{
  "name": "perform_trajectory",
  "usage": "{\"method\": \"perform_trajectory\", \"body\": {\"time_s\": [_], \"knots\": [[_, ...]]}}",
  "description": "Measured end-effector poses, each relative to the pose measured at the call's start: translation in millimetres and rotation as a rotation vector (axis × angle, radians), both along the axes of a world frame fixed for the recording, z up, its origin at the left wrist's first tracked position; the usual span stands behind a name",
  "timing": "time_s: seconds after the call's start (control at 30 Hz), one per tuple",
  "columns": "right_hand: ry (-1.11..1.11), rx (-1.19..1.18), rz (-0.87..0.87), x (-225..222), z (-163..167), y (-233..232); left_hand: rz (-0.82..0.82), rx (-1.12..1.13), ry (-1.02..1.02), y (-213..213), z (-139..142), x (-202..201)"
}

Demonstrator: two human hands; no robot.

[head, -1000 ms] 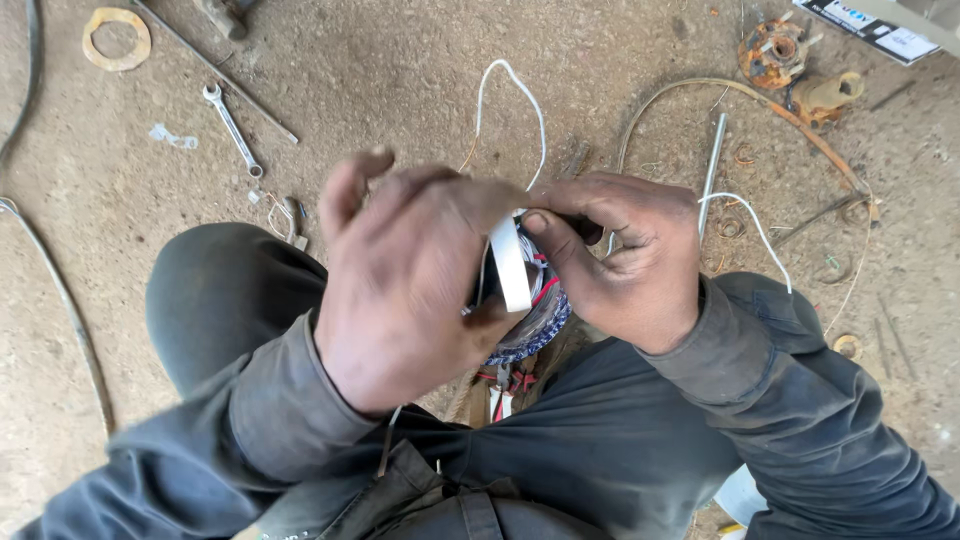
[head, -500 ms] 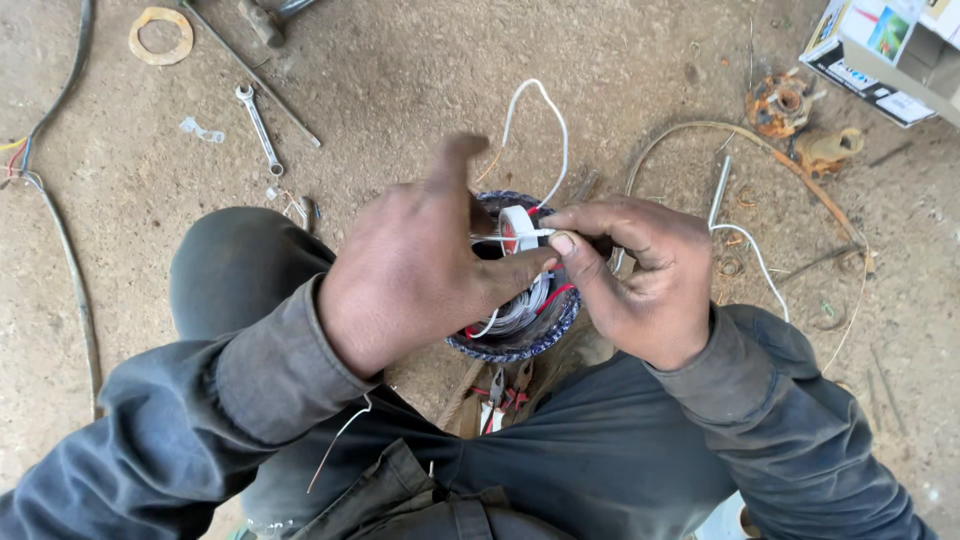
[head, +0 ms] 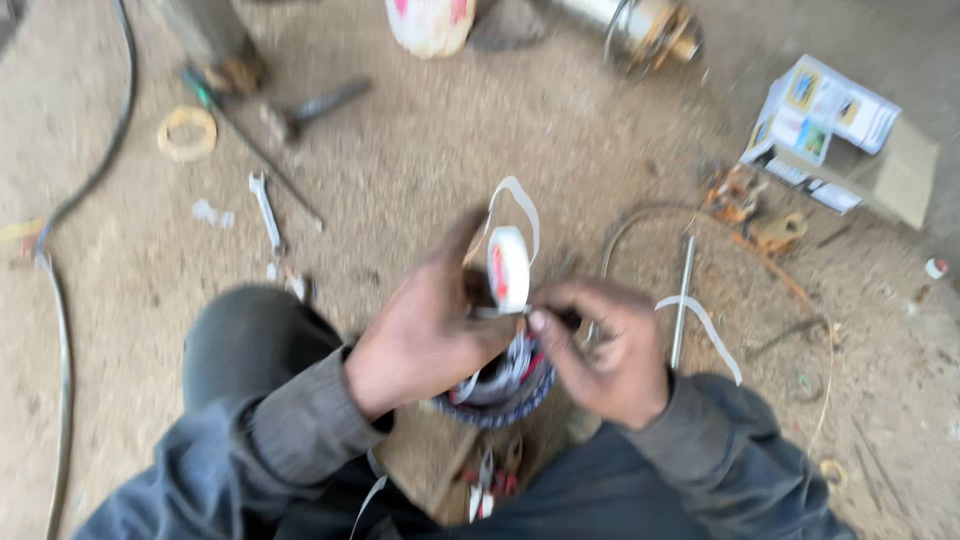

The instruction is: The person cuts a yellow sheet with shears, then sits on the ground and wraps white tape around a bundle of wires inside a bucket. They continue wrapping the tape around the wire bundle and then use a knife to cut the tape.

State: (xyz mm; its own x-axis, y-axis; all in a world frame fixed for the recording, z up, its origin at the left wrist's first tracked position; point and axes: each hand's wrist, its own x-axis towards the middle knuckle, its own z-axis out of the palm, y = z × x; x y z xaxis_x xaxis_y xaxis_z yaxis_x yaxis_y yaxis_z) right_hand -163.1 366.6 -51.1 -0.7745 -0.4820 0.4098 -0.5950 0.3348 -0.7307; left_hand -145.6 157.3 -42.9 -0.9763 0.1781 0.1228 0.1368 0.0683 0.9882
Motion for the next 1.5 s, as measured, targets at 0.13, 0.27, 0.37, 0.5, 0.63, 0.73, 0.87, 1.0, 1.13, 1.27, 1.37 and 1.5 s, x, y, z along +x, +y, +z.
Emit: {"method": "perform_trajectory", "body": {"time_s": [0.13, 0.27, 0.37, 0.5, 0.63, 0.73, 0.87, 1.0, 1.13, 1.27, 1.37, 1.5], "knots": [[-0.034, -0.021, -0.009, -5, -6, -7, -0.052, 0.172, -0.381, -8, -7, -12], [-0.133, -0.04, -0.017, -9, -10, -9, 0.059, 0.182, -0.366, -4, -12, -11], [-0.082, -0.055, -0.002, -10, -10, -8, 0.125, 0.096, -0.265, -3, -11, -1], [-0.11, -0.031, -0.028, -10, -9, -9, 0.186, -0.169, -0.06, -2, -5, 15], [-0.2, -0.044, -0.049, -11, -12, -9, 0.171, -0.568, 0.49, 1, -2, 31], [-0.125, -0.054, -0.035, -13, -16, -3, 0.14, -0.634, 0.671, 1, -3, 37], [-0.196, -0.079, -0.009, -15, -21, 3, 0.11, -0.652, 0.753, 0, -7, 39], [-0.247, -0.061, -0.015, -14, -21, 5, 0.184, -0.528, 0.6, 3, -9, 35], [-0.201, -0.066, 0.016, -10, -16, 3, 0.218, -0.496, 0.192, 7, -7, 23], [-0.142, -0.06, 0.019, -5, -10, 2, 0.347, -0.581, 0.285, 9, -4, 20], [-0.121, -0.02, 0.019, -4, -4, 6, 0.44, -0.582, 0.393, 16, -2, 23], [-0.192, -0.068, 0.079, -4, 3, 7, 0.406, -0.549, 0.53, 19, 0, 26]]}}
